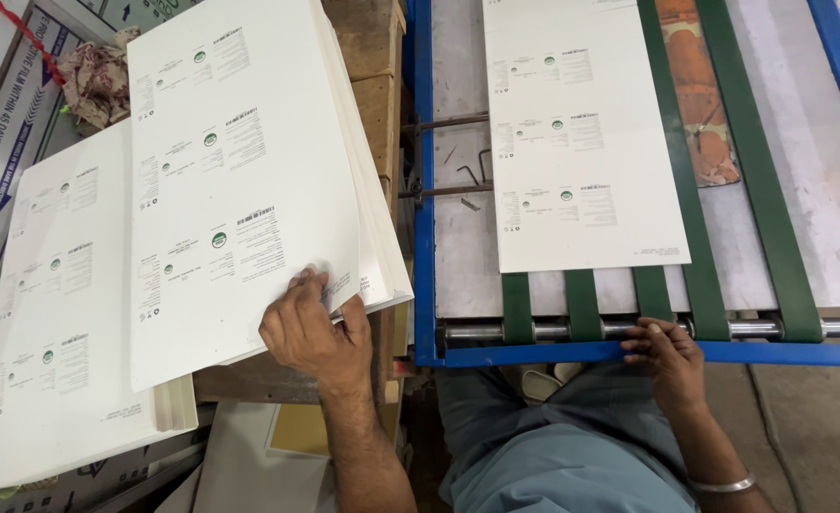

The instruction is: The person repeatedly picks individual printed sheets from a stack and places them onto a conveyor belt of a processing machine. The sheets move through rollers as the person continues feeding them one by one.

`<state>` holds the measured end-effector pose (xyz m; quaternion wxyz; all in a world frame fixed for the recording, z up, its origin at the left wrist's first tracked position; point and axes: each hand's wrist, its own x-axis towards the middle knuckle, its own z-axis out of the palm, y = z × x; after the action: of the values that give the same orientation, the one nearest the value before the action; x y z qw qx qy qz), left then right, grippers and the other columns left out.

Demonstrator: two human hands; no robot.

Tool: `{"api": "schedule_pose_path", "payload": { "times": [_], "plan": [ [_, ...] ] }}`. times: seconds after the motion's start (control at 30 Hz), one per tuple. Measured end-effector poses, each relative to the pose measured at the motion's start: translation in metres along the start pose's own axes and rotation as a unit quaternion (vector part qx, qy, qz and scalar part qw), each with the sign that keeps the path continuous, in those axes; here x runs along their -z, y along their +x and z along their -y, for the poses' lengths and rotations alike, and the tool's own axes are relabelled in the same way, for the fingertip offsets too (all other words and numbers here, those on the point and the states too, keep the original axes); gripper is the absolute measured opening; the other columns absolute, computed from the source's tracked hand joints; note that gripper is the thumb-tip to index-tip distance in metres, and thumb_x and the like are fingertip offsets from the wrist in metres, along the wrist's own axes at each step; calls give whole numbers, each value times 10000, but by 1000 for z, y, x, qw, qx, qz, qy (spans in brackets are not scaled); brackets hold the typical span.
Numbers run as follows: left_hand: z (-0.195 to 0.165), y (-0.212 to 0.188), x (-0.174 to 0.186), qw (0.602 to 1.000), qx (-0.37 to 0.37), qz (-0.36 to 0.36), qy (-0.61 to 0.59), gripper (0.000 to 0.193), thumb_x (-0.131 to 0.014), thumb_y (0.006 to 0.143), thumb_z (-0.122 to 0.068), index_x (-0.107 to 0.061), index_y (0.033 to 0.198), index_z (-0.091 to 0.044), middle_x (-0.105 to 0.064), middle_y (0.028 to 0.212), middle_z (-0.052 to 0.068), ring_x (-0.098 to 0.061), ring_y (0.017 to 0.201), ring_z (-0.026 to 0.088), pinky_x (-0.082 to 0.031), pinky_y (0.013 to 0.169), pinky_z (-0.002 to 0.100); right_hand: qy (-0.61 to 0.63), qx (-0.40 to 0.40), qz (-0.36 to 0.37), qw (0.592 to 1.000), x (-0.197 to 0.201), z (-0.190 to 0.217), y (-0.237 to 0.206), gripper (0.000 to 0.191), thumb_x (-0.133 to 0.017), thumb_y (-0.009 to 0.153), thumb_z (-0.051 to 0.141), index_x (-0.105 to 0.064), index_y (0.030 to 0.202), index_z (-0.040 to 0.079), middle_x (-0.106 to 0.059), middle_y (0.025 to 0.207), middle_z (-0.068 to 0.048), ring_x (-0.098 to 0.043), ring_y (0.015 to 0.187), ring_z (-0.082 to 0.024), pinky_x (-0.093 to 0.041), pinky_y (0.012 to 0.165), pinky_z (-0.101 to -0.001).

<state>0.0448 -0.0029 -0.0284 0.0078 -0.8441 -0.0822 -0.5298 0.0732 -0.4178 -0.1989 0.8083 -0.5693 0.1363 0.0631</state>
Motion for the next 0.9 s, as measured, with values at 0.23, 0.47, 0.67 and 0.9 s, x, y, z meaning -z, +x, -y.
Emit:
{"api": "schedule_pose_path", "payload": {
  "times": [0.23, 0.47, 0.67, 0.9],
  "plan": [
    [1, 0, 0, 1000, -1, 2, 2, 336, -576, 1076, -391, -681, 1109, -74, -740, 1066, 49, -662, 1037, 244, -471, 912, 423, 6, -1, -4, 1000, -2, 0, 1, 240, -546, 1100, 181, -634, 1228, -1, -706, 1061, -148, -719, 873, -211, -605, 695, -308],
    [-2, 4, 2, 1000, 2, 7, -2, 279, -604, 1063, -319, -680, 1109, -54, -738, 1069, 52, -662, 1042, 252, -472, 922, 433, 31, -4, -3, 1000, -4, -1, 2, 228, -549, 1097, 172, -633, 1230, 6, -706, 1057, -142, -717, 861, -214, -605, 702, -315],
    [-1, 7, 1, 1000, -1, 1, -5, 265, -613, 1052, -313, -676, 1111, -62, -744, 1076, 48, -664, 1039, 256, -470, 925, 428, 45, 7, 6, 999, -4, -2, 1, 222, -545, 1107, 163, -631, 1227, -3, -708, 1056, -151, -719, 863, -221, -614, 720, -321],
    [0, 9, 4, 1000, 5, 22, -12, 232, -649, 972, -229, -668, 1131, -61, -736, 1104, 57, -656, 1066, 274, -470, 956, 454, 53, 26, 16, 998, -5, -1, 0, 214, -545, 1114, 144, -626, 1227, -20, -711, 1063, -167, -727, 869, -232, -620, 749, -333]
  ]
}}
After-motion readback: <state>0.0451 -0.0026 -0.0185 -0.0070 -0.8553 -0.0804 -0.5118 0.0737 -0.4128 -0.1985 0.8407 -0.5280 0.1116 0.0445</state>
